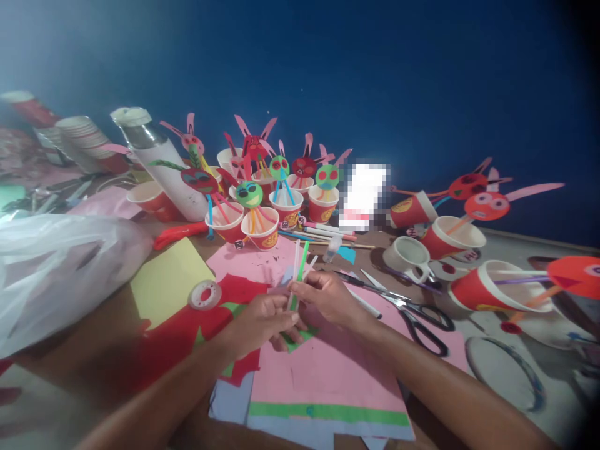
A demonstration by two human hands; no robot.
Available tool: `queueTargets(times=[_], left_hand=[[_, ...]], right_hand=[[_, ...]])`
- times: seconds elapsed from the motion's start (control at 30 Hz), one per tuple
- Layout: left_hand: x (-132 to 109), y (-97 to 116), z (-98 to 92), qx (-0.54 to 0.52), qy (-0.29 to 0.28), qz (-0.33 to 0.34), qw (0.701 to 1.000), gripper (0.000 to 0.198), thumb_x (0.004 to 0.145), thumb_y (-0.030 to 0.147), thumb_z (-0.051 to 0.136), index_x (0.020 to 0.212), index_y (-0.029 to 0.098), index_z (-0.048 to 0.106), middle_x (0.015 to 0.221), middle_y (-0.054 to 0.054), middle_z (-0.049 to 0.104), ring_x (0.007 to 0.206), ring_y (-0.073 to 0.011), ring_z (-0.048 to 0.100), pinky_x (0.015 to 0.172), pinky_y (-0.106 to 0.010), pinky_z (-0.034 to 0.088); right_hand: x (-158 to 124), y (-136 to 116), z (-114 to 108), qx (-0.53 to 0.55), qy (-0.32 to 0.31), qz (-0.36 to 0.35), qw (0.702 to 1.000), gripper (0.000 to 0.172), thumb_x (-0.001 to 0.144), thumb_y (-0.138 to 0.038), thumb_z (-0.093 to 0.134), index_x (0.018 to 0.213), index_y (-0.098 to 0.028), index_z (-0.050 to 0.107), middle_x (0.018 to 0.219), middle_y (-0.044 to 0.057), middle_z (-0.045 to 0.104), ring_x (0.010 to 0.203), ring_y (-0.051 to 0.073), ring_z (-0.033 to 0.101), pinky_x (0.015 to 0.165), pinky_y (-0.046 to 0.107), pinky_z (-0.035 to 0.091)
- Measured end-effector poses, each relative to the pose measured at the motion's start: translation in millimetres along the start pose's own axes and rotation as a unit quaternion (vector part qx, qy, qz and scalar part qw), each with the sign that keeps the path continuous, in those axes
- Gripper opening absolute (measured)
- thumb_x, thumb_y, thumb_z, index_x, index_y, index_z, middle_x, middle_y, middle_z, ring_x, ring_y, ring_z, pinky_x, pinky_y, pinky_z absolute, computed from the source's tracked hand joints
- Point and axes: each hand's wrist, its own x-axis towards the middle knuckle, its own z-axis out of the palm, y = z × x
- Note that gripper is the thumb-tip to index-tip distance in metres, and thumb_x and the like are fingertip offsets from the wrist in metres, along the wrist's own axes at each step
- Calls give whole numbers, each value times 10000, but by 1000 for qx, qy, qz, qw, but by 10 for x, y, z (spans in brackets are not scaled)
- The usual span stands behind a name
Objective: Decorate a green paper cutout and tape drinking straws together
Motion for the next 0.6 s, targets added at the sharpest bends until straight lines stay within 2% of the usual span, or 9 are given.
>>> queueTargets(times=[0.1, 0.27, 0.4, 0.6], left_hand=[[2, 6, 15, -13, 20, 9, 1000, 408, 723, 489, 682, 908, 131, 615, 844, -92, 693, 736, -204, 680, 488, -223, 477], [10, -15, 74, -29, 40, 4, 999, 397, 756, 510, 638, 796, 115, 638, 680, -77, 689, 611, -166, 660, 524, -234, 483], [13, -33, 92, -32, 52, 2, 998, 448, 764, 540, 612, 738, 96, 664, 661, -98, 699, 551, -153, 646, 506, -226, 452], [-7, -21, 78, -43, 67, 7, 997, 426, 744, 546, 627, 766, 120, 614, 723, -91, 713, 565, -157, 657, 483, -219, 435]], right_hand=[[-11, -17, 9, 7, 6, 2, 1000, 317, 747, -412, 634, 570, -172, 526, 521, -43, 484, 502, 101, 418, 481, 238, 329], [-42, -29, 51, 18, 2, -1, 1000, 328, 766, -411, 611, 559, -184, 496, 494, -49, 440, 469, 97, 389, 451, 239, 314], [-39, -10, 70, 24, 7, -18, 1000, 367, 754, -408, 634, 522, -197, 443, 492, -55, 411, 470, 96, 365, 457, 244, 303], [-18, -31, 9, 62, 13, -66, 996, 382, 852, -508, 516, 635, -194, 503, 614, -23, 501, 585, 123, 475, 575, 253, 391]])
